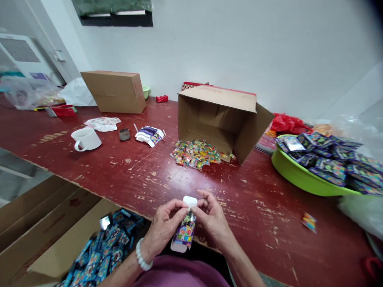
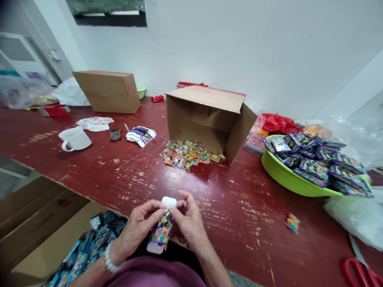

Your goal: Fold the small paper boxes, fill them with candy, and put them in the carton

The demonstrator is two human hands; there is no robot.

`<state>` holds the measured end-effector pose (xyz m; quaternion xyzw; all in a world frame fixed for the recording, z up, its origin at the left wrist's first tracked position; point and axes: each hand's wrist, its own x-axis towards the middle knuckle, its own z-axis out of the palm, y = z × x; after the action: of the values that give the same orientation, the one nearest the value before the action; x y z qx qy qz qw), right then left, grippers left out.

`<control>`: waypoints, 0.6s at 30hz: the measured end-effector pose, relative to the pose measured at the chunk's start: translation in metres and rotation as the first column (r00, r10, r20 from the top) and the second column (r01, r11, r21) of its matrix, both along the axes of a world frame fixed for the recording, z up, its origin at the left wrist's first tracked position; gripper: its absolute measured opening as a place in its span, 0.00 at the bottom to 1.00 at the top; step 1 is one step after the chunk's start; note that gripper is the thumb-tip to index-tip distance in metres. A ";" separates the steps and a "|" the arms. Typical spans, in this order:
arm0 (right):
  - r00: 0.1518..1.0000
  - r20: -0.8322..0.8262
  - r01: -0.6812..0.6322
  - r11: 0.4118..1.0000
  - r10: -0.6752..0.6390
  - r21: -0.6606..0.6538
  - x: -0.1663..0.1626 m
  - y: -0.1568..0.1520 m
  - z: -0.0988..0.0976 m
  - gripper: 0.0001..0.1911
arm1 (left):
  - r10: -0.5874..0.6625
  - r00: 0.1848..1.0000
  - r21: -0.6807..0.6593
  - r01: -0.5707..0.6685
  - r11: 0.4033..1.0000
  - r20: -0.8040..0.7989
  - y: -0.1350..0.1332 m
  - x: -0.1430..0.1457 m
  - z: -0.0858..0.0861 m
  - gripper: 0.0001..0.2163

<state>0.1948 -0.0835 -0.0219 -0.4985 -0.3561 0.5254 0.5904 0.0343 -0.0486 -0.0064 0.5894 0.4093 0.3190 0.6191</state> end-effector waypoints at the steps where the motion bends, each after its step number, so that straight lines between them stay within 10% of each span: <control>1: 1.000 0.011 -0.015 1.000 0.015 0.008 0.000 0.000 0.001 0.21 | 0.013 0.999 -0.025 -0.012 1.000 0.037 -0.001 0.001 0.000 0.11; 11: 0.899 0.435 -0.049 0.975 -0.052 0.217 0.009 -0.009 0.007 0.08 | 0.020 0.953 -0.491 0.137 0.860 0.301 -0.013 0.015 0.004 0.20; 18: 0.820 0.571 -0.126 0.963 -0.034 0.239 0.014 -0.009 0.017 0.10 | 0.028 0.979 -0.490 0.076 0.868 0.203 -0.010 0.024 0.002 0.27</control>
<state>0.2089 -0.0929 -0.0051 -0.5400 -0.5955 0.3137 0.5053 0.0583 -0.0589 -0.0049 0.3803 0.4046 0.2541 0.7919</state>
